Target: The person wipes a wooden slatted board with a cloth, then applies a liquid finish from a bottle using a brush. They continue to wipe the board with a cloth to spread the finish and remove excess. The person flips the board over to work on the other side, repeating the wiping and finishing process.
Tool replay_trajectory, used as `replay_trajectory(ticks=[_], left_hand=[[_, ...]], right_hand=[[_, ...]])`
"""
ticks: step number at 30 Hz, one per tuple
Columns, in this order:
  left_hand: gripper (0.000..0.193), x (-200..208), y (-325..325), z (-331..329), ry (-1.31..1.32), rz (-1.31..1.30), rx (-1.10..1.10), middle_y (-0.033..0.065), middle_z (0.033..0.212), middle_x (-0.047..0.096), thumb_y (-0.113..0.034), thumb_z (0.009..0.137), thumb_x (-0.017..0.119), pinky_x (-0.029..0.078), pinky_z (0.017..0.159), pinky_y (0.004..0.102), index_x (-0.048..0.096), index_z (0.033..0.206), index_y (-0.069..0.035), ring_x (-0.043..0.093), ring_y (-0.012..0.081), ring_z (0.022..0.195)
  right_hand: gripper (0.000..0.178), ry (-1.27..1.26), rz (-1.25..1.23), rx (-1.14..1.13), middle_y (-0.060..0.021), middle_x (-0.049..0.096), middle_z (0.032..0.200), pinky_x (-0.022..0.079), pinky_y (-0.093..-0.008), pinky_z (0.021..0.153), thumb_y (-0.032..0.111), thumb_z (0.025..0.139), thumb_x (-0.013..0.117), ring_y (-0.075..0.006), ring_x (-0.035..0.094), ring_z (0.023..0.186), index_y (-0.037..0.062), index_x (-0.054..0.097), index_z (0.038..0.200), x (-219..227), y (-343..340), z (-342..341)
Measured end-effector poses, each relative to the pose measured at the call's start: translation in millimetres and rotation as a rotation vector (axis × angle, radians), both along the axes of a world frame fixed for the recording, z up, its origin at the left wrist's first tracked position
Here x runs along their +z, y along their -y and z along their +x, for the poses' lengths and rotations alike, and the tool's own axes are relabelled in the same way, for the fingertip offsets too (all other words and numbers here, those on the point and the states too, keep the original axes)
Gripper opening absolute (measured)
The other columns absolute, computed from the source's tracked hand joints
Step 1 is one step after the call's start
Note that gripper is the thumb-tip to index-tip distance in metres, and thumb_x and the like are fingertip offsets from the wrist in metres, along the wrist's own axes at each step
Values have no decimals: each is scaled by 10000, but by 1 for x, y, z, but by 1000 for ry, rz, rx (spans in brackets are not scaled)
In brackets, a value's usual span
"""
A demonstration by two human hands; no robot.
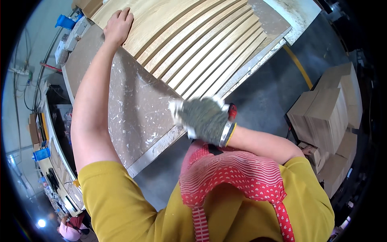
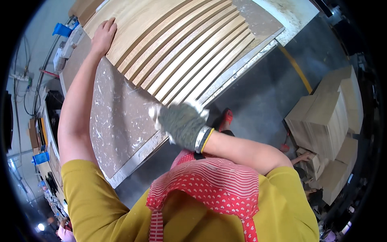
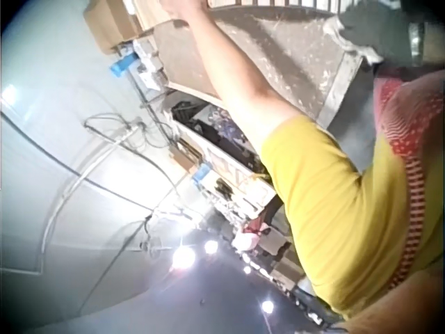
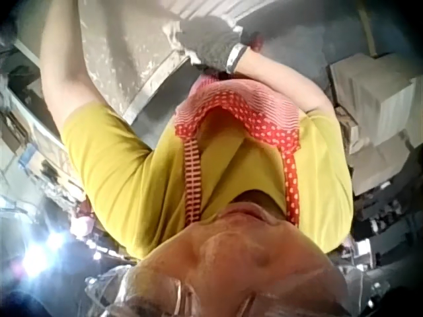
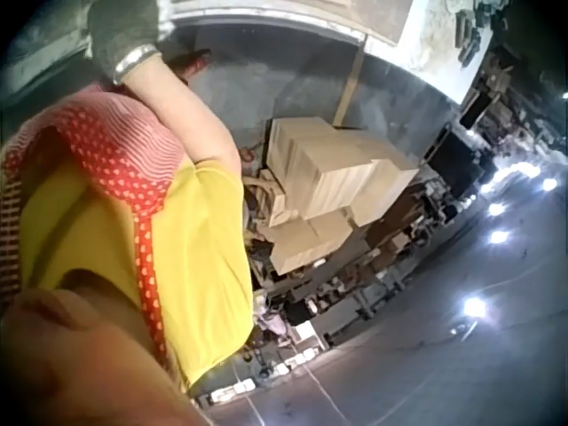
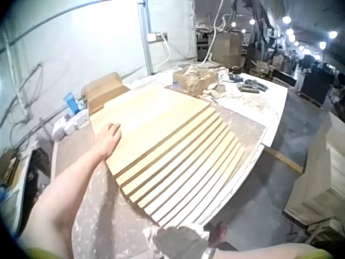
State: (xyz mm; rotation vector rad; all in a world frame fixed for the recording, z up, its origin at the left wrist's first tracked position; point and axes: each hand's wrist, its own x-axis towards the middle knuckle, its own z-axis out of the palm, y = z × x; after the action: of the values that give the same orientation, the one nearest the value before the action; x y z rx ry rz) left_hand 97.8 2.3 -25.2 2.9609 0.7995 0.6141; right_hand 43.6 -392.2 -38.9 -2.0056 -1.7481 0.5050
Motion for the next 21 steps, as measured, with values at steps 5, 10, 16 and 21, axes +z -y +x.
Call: replay_trajectory(ticks=[5, 10, 16, 21], left_hand=[[520, 4, 3, -5, 29, -18, -14, 84, 1423, 454, -479, 927, 358, 342, 1044, 483, 477, 1377, -246, 445, 285, 1290], [512, 3, -6, 1, 10, -25, -37, 111, 1407, 465, -472, 938, 393, 351, 1053, 416, 485, 1372, -217, 441, 302, 1290], [517, 4, 8, 1, 15, -21, -1, 89, 1404, 470, -477, 923, 376, 344, 1040, 491, 478, 1375, -246, 451, 288, 1283], [488, 7, 2, -7, 25, -55, -39, 86, 1406, 467, -455, 939, 395, 347, 1040, 484, 483, 1368, -239, 442, 286, 1290]], right_hand=[[481, 96, 328, 34, -116, 593, 993, 484, -429, 804, 305, 691, 731, -309, 572, 937, 106, 617, 1113, -13, 33, 44], [431, 290, 252, -303, -127, 612, 988, 485, -413, 788, 266, 682, 731, -296, 584, 909, 66, 632, 1051, -41, 20, 76], [312, 36, -8, 57, -113, 576, 977, 485, -425, 741, 224, 792, 642, -293, 606, 878, 117, 595, 1081, 0, 0, 9], [386, 74, 109, -159, -127, 580, 1058, 483, -421, 807, 243, 784, 656, -310, 594, 940, 117, 595, 1143, 6, 30, 59]])
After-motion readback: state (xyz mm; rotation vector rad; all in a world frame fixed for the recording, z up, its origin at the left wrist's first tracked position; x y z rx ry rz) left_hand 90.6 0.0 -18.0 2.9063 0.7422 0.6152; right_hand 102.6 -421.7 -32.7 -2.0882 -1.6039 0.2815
